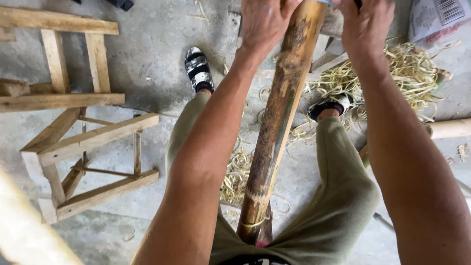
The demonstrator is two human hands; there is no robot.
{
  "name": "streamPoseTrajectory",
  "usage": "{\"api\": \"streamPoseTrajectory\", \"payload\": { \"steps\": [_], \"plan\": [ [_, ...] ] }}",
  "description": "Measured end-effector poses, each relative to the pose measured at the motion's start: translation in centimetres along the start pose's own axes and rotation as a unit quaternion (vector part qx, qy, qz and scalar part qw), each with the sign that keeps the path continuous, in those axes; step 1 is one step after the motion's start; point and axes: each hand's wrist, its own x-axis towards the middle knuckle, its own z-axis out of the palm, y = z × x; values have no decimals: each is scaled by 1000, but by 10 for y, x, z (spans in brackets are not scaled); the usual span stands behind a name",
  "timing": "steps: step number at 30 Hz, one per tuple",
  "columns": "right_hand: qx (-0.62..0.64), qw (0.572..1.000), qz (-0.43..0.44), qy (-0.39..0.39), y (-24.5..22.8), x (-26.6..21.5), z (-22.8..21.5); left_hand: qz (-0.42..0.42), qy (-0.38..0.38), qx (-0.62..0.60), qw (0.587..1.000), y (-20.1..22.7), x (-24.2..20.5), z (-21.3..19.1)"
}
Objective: Scraping and smoothing a bamboo pole using a curved blade tool.
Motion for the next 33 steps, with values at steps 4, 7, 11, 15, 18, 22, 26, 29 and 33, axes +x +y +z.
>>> {"api": "streamPoseTrajectory", "payload": {
  "steps": [4,7,11,15,18,22,26,29,33],
  "plan": [
    [-25,999,-40,15,-26,-21,-7,54,90,-5,995,10,-30,-17],
    [-35,998,31,-31,-41,-60,-16,72,93,1,993,7,-74,-25],
    [43,983,85,-156,-57,-66,-34,-6,-68,-51,996,3,-81,-38],
    [3,990,73,-119,-18,-21,-17,31,14,-22,999,-7,-31,-5],
    [-45,997,28,-57,-34,6,-15,-9,11,3,1000,-6,1,6],
    [-75,996,-45,11,-21,-15,-11,85,132,-31,987,0,-27,1],
    [-81,993,33,-78,-54,-56,-27,10,51,-31,998,1,-90,-16],
    [-38,990,46,-131,-55,-63,-32,-15,-30,-88,996,-2,-101,-33],
    [38,990,76,-115,-60,-18,-29,18,19,-20,999,-5,-52,-16]
  ]
}}
